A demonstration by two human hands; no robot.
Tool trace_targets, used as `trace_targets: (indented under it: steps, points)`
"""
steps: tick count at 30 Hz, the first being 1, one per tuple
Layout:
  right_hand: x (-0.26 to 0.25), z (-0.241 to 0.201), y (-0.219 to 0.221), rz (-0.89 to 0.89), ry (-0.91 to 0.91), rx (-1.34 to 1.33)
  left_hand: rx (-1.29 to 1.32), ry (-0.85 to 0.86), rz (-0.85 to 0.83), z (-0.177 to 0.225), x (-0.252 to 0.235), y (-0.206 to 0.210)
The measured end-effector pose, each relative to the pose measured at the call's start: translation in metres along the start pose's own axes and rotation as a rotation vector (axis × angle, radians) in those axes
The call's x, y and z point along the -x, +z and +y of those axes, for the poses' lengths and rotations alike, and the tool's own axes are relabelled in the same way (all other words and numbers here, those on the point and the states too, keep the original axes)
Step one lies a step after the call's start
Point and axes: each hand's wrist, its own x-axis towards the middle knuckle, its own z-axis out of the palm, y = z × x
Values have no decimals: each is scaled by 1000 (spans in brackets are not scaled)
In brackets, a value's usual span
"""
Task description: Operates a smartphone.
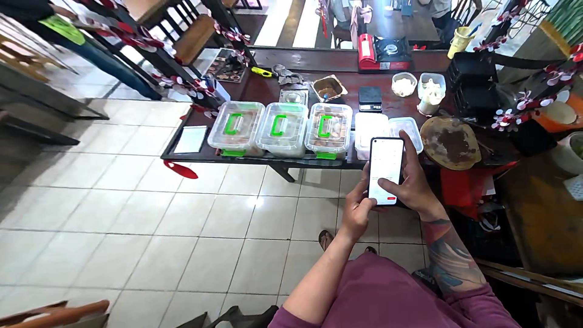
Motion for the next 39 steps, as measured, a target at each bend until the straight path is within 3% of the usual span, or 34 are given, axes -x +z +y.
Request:
trace_targets:
  steps: [10, 19, 23, 27, 35, 39]
  points:
    - [-3, 8, -1, 36, 12, 56, -10, 17, -17, -9, -2, -5]
    - [2, 17, -1, 50, -145, 18, -26, 55, -19, -50, 10, -34]
    - [4, 22, -3, 45, -125, -23, -48, -50, 107, -13, 6, -3]
    - [1, 26, -5, 30, -131, -95, -61, -107, 122, 7, 4, 11]
    - [0, 32, -2, 20, -145, -120, 23, -56, 67, -24, 8, -14]
    - [-3, 18, -3, 40, -149, -78, 71, -5, -43, -53, 6, -38]
